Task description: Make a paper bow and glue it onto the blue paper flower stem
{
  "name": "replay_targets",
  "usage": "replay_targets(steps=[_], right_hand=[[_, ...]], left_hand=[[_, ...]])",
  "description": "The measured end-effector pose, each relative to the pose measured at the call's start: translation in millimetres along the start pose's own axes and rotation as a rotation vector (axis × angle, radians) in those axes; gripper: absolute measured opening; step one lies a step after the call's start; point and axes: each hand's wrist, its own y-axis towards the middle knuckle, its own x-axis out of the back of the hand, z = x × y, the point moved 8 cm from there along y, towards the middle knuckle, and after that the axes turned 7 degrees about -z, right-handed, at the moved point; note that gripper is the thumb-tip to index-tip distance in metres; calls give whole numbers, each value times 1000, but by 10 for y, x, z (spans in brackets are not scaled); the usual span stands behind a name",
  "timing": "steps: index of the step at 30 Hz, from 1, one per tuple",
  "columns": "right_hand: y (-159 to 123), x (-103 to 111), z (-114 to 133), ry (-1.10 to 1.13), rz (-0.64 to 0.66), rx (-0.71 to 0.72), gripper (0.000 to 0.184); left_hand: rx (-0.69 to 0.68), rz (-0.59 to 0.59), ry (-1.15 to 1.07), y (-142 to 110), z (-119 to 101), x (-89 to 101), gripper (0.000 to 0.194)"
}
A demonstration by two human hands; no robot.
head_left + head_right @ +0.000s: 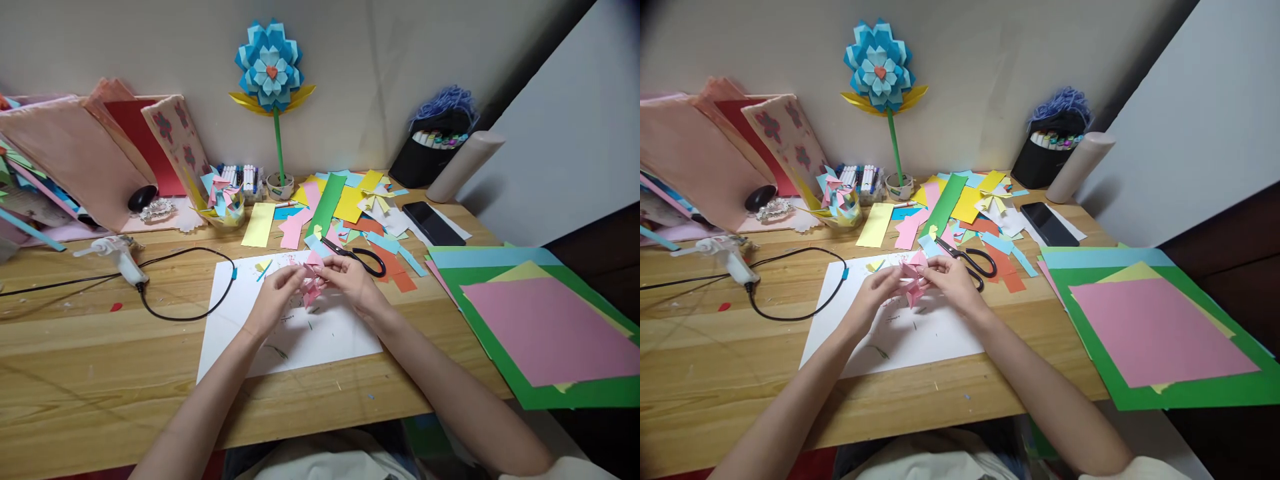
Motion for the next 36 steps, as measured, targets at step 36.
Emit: replay_targets(steps=[36], right_hand=[[-79, 70, 524, -321, 61, 489, 40]], left_hand=[[420, 127, -403, -83, 271, -117, 10]])
